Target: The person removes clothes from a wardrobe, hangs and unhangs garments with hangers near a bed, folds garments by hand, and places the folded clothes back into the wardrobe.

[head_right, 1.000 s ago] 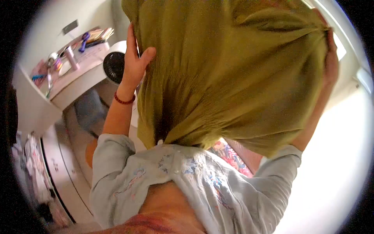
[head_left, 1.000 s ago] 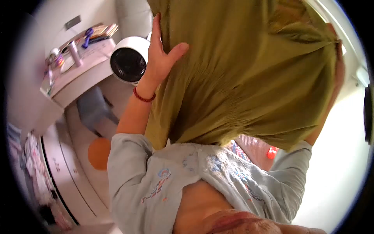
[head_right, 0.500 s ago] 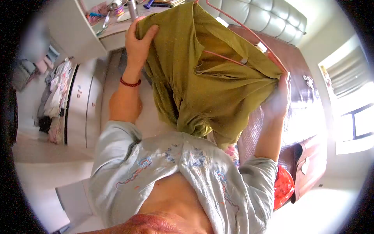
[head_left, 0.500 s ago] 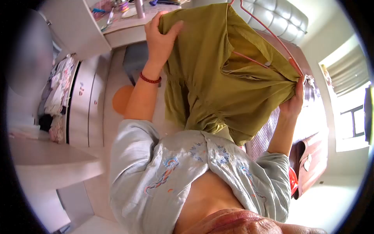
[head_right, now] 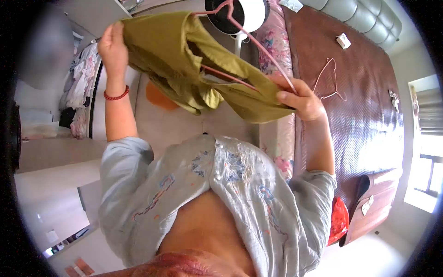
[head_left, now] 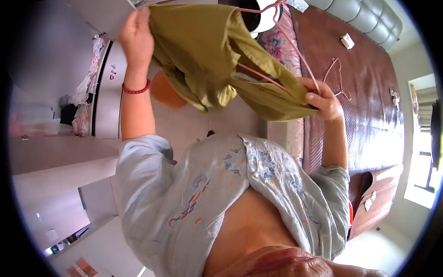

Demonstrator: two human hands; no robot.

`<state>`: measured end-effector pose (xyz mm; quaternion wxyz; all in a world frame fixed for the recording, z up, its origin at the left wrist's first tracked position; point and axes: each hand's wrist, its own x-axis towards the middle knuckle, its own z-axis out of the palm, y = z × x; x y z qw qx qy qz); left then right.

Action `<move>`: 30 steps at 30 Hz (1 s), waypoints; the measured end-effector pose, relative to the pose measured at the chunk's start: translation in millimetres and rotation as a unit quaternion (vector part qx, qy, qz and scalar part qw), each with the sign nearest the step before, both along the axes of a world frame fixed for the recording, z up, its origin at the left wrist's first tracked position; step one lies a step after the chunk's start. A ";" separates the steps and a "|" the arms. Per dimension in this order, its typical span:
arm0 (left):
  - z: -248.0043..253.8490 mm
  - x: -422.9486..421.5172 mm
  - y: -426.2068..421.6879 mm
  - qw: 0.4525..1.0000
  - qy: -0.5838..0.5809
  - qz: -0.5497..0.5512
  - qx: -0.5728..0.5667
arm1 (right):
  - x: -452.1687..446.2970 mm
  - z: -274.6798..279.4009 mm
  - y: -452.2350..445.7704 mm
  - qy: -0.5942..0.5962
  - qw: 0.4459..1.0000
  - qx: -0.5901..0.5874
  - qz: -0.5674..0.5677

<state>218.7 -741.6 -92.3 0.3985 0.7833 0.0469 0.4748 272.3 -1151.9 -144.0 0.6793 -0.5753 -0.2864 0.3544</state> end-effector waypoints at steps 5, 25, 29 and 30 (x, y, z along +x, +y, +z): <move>-11.3 -28.4 57.4 1.000 0.003 0.025 0.003 | -3.3 -4.9 65.5 -0.185 0.948 -0.198 0.166; -88.1 -51.5 105.7 0.967 0.087 0.052 0.235 | -31.3 1.9 303.7 0.026 0.999 0.045 0.010; -112.2 -46.3 81.2 0.981 0.118 -0.033 0.152 | -25.1 -3.3 316.7 -0.125 0.990 0.068 0.002; -114.6 -43.4 77.5 0.983 0.130 -0.025 0.125 | -20.5 -4.3 317.3 -0.125 0.990 0.066 0.013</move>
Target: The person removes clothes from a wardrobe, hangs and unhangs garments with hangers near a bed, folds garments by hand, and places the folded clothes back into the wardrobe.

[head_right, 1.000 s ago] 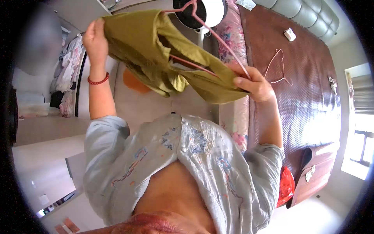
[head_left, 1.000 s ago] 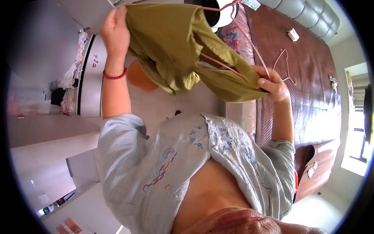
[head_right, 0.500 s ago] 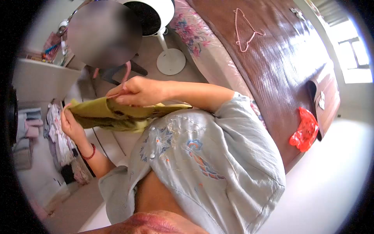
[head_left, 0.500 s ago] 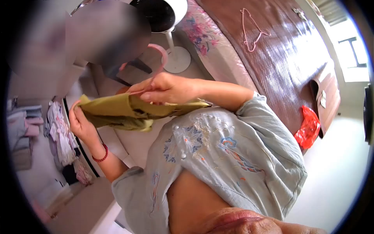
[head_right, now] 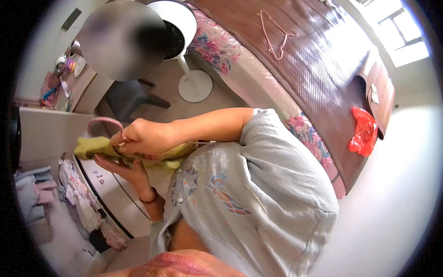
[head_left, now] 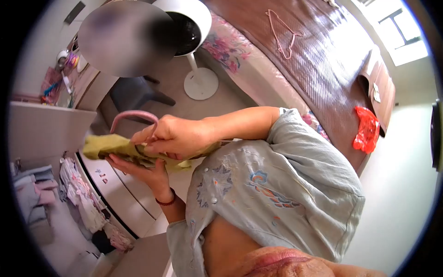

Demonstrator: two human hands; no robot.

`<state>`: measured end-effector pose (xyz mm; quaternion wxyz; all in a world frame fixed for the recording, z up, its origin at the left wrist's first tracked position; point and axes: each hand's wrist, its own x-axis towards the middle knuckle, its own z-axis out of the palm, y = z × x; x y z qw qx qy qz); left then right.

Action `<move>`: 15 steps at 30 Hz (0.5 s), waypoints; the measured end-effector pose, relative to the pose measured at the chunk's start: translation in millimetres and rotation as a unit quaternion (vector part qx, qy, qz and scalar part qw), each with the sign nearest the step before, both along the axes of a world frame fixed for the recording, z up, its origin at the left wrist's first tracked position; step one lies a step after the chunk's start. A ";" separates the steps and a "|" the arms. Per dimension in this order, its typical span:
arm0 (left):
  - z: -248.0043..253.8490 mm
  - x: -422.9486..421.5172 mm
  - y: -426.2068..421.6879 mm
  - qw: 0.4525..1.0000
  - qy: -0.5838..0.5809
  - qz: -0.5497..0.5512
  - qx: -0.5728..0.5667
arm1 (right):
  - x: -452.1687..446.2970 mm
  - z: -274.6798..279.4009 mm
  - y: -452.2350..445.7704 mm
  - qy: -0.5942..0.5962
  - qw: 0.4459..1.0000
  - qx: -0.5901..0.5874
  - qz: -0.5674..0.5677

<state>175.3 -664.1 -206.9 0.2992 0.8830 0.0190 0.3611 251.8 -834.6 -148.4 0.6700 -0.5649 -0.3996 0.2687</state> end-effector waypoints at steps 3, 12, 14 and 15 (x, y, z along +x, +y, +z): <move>5.6 12.5 -10.1 0.967 -0.015 -0.139 -0.215 | 10.3 0.4 -0.2 0.002 1.000 0.002 0.022; 10.9 45.6 2.1 0.999 0.004 -0.047 -0.012 | 58.0 0.3 1.4 0.031 0.999 0.017 0.037; 8.4 50.9 -4.2 0.996 -0.005 -0.054 -0.071 | 67.1 -8.9 4.6 0.022 0.997 0.053 0.061; 6.4 50.0 -6.9 0.997 0.006 -0.048 -0.067 | 69.4 -11.7 4.7 0.000 0.997 0.055 0.058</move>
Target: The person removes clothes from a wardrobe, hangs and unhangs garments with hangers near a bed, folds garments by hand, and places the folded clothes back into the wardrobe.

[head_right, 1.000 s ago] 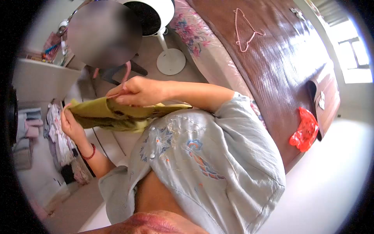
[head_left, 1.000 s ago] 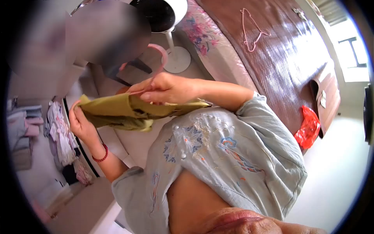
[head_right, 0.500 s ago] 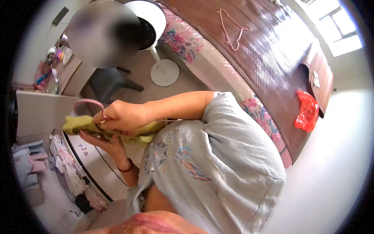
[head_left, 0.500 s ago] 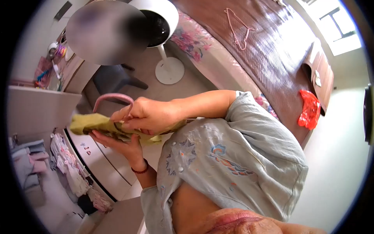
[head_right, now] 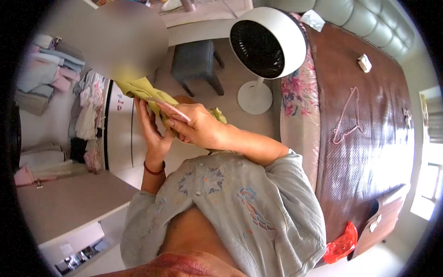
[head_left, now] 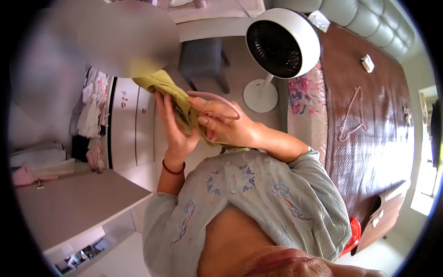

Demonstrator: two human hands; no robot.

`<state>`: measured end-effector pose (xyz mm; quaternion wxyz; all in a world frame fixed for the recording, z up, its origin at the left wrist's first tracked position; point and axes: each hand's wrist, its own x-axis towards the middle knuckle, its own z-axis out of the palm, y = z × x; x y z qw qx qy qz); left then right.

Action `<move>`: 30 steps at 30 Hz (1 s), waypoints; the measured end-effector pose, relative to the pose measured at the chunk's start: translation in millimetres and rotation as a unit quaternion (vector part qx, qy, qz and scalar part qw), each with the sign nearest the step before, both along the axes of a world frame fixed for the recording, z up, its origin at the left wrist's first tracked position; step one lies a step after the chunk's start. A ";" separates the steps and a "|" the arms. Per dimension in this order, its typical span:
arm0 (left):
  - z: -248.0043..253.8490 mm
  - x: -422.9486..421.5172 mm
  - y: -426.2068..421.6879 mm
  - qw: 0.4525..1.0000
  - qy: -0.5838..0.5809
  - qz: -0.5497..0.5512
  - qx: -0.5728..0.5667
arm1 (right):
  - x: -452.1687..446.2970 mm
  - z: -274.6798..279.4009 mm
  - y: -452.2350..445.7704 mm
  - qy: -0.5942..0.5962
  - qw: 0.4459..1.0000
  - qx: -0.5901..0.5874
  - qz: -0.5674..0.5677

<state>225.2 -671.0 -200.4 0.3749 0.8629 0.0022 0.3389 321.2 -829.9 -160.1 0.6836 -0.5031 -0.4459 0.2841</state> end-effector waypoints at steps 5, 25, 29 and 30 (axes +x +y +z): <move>0.4 16.4 3.2 0.983 0.007 0.153 0.104 | 7.1 1.4 4.3 -0.075 0.996 -0.042 0.033; 37.1 13.8 271.2 0.944 -0.141 0.220 -0.199 | 65.4 12.0 63.9 -0.003 0.998 -0.036 -0.049; 31.1 13.1 291.6 0.917 -0.146 0.119 -0.350 | 69.4 1.0 100.8 0.138 0.975 0.043 -0.171; 30.5 12.7 295.5 0.900 -0.150 0.093 -0.399 | 68.6 -7.4 113.8 0.156 0.965 -0.007 -0.210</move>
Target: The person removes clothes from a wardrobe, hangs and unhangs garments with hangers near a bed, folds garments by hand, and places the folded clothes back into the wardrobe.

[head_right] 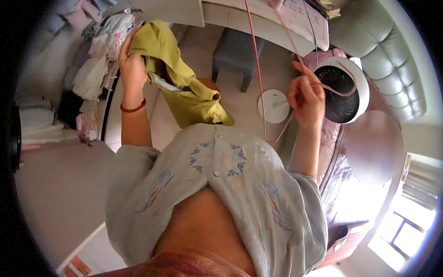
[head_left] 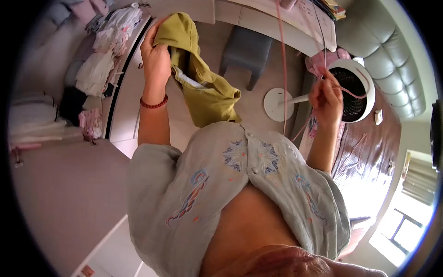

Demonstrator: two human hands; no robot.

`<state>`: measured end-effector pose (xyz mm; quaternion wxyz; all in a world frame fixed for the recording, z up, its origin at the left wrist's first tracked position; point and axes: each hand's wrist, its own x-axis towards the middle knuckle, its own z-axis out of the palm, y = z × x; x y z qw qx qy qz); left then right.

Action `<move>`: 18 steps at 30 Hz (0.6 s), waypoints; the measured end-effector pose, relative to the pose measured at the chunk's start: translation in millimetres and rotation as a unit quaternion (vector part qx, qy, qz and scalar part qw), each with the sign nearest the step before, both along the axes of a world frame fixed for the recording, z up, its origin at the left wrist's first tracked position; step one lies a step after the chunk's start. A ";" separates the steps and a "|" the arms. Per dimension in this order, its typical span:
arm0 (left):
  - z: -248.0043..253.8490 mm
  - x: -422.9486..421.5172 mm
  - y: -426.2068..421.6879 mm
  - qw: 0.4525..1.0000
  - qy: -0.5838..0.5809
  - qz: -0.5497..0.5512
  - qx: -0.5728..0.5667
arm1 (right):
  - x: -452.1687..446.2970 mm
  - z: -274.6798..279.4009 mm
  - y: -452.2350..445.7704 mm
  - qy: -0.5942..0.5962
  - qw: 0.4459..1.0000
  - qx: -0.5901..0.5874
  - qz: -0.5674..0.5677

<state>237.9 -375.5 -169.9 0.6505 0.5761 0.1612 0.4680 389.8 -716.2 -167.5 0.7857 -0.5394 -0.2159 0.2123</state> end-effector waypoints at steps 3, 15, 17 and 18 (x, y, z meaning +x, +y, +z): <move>3.0 5.1 3.8 0.993 -0.054 -0.089 -0.060 | -7.8 -23.0 37.6 0.074 0.985 -0.139 -0.069; 72.6 -34.0 14.0 0.953 -0.276 -0.116 -0.056 | 82.5 -196.5 101.2 -0.236 0.881 -0.398 -0.097; 78.8 -26.6 -1.1 0.954 -0.280 -0.094 -0.050 | 103.0 -215.7 115.1 -0.284 0.834 -0.464 -0.087; 81.5 -19.7 -7.9 0.955 -0.278 -0.085 -0.048 | 112.1 -222.2 125.2 -0.317 0.784 -0.533 -0.024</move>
